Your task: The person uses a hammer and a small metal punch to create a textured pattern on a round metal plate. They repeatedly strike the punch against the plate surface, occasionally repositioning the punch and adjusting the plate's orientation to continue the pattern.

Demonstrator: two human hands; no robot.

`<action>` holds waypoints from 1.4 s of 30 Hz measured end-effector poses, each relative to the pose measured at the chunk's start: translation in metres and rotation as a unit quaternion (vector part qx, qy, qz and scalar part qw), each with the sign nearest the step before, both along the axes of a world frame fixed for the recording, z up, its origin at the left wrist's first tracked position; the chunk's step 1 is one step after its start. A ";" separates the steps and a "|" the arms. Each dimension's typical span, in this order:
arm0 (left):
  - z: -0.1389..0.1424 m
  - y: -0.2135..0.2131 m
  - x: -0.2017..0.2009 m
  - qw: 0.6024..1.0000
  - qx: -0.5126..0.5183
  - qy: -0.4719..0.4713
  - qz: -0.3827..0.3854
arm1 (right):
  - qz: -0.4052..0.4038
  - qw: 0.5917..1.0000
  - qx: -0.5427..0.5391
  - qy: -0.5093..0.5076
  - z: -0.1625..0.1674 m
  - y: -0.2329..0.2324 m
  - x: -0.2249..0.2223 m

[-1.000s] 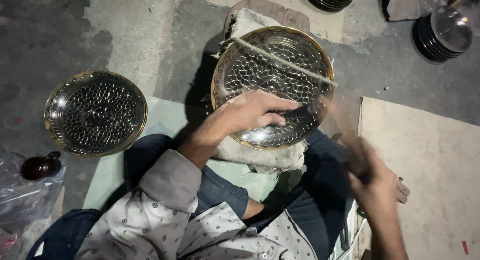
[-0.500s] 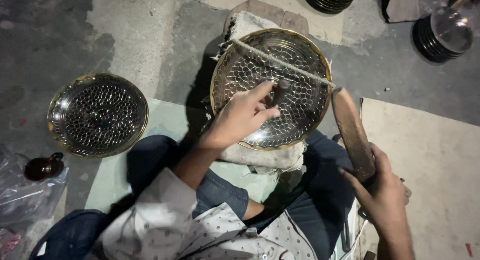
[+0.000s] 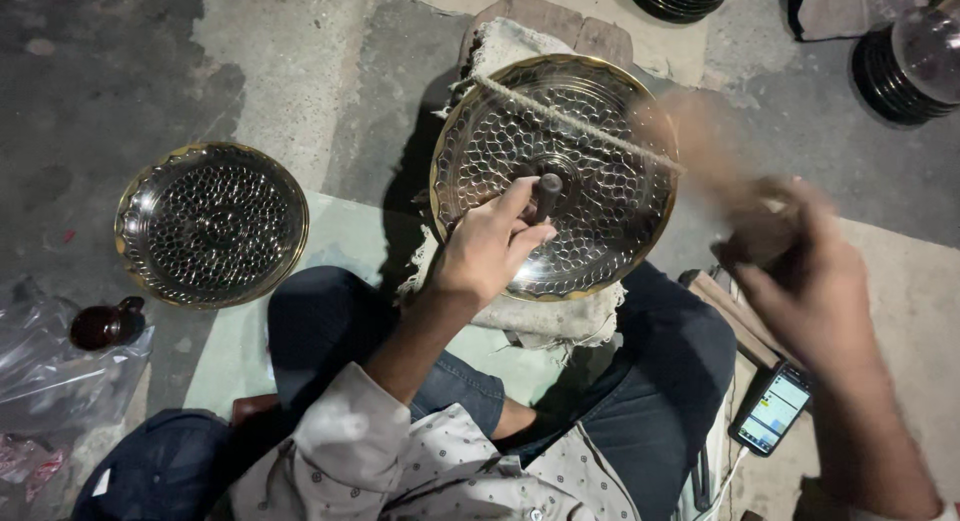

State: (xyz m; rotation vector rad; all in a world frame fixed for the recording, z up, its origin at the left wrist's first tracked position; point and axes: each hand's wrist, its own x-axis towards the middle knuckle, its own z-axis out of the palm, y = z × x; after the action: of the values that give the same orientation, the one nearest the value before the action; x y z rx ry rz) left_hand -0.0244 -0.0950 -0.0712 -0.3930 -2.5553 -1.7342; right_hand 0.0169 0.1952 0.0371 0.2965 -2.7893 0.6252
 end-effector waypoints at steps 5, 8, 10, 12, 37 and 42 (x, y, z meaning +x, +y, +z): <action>0.001 0.000 0.002 1.000 0.005 0.020 0.007 | 0.038 0.998 0.011 -0.053 0.029 -0.012 -0.021; 0.001 0.000 0.001 1.000 0.022 0.012 -0.001 | 0.007 0.973 0.232 0.005 0.038 -0.020 -0.026; 0.001 0.000 0.001 1.000 0.006 0.009 0.005 | 0.037 0.974 0.223 0.027 0.039 -0.025 -0.025; 0.001 0.001 0.000 1.000 -0.007 0.013 0.011 | 0.062 0.977 0.196 0.049 0.039 -0.028 -0.024; -0.003 0.002 0.000 0.999 -0.027 0.026 0.023 | 0.070 0.995 0.060 -0.049 0.035 -0.033 -0.028; -0.003 0.003 -0.001 0.998 -0.041 0.046 0.026 | 0.022 0.977 0.211 -0.035 0.032 -0.031 -0.026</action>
State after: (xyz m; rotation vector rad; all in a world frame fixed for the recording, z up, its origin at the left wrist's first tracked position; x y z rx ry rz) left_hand -0.0253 -0.0918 -0.0745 -0.3964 -2.5547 -1.5599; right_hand -0.0096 0.1646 0.0688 0.4263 -2.9703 0.0437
